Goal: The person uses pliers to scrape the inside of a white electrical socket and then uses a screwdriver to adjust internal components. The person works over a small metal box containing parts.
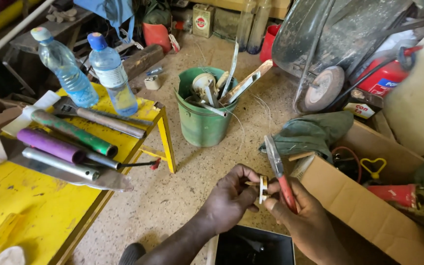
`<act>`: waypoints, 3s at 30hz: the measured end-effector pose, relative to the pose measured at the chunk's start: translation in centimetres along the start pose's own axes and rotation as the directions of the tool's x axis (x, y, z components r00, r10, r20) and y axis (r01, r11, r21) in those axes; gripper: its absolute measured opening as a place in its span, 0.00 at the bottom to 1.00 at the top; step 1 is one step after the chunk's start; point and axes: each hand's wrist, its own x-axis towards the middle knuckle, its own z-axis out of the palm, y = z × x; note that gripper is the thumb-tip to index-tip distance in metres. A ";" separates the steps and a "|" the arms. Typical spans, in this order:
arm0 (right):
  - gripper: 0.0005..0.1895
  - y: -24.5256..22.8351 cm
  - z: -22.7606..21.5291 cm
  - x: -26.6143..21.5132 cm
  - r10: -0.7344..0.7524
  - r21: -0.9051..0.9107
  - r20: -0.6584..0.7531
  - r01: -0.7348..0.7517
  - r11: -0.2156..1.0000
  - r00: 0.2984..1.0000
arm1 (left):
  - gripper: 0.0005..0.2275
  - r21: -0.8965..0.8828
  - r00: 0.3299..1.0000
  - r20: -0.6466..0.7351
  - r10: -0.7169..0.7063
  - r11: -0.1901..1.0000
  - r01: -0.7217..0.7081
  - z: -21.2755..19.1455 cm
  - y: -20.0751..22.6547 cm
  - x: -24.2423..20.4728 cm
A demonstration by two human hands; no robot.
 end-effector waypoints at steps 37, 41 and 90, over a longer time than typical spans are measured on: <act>0.20 -0.1 0.0 -0.1 0.015 0.374 0.054 -0.034 0.927 0.998 | 0.11 -0.276 0.977 0.147 0.157 0.955 -0.112 -0.6 -3.6 1.1; 0.17 2.9 -1.8 2.6 -0.108 0.631 0.149 -0.010 0.776 0.983 | 0.14 -0.327 0.977 0.112 0.181 0.935 -0.136 -0.7 -2.2 0.9; 0.33 1.3 -4.3 1.2 -0.410 0.791 0.315 0.002 0.612 0.856 | 0.06 -0.098 0.964 0.180 0.197 0.978 -0.182 -0.8 -2.7 0.1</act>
